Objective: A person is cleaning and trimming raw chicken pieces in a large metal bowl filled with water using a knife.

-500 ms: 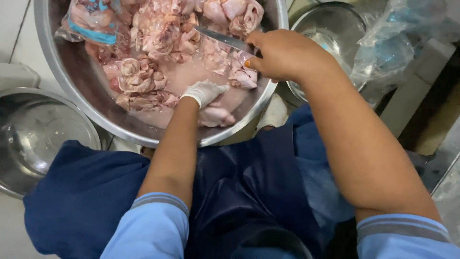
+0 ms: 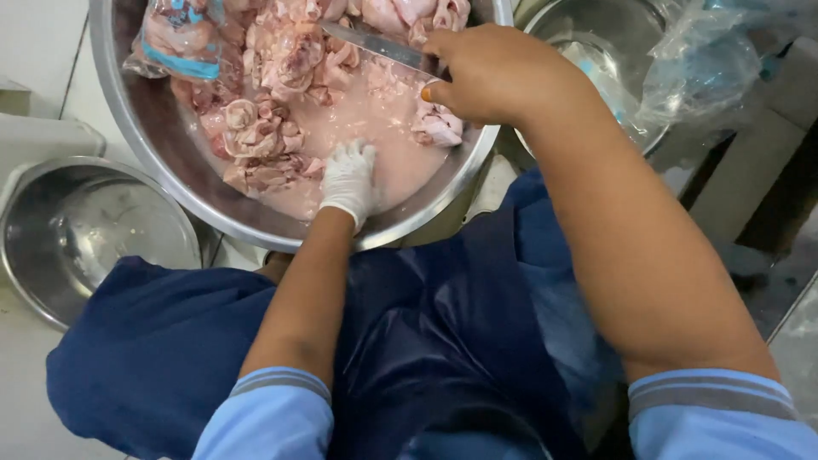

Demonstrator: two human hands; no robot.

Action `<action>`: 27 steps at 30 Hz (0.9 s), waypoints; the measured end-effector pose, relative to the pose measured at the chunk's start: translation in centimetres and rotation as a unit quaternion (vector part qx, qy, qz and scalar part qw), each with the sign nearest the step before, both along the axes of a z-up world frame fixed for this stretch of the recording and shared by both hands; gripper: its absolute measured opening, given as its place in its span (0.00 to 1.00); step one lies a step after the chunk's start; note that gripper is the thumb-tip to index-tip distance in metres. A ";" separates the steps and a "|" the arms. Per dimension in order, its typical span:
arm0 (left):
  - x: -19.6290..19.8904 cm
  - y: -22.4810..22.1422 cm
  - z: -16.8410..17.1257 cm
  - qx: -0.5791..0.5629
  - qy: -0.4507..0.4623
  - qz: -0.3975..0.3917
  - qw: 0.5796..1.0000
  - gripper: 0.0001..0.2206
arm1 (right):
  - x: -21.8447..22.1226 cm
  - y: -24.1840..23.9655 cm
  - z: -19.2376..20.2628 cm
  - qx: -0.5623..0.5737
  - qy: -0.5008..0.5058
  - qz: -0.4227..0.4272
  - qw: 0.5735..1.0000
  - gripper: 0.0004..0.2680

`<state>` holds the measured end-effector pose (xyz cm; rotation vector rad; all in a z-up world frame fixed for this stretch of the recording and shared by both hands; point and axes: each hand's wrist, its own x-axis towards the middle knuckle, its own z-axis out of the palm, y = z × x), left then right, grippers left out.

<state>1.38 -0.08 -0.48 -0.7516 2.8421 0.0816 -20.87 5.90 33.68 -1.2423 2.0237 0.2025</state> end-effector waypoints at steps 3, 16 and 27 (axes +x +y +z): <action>0.9 -0.3 1.0 -0.015 0.024 0.062 0.998 0.34 | 0.2 0.2 0.2 -0.017 -0.005 0.008 1.000 0.10; -2.7 -2.4 8.1 0.304 -0.275 0.248 0.878 0.33 | 0.6 0.3 0.6 0.018 -0.021 -0.023 0.999 0.10; -2.2 2.3 10.0 0.075 -0.297 -0.124 0.944 0.26 | -0.5 -0.6 -1.9 -0.044 0.014 0.049 0.998 0.18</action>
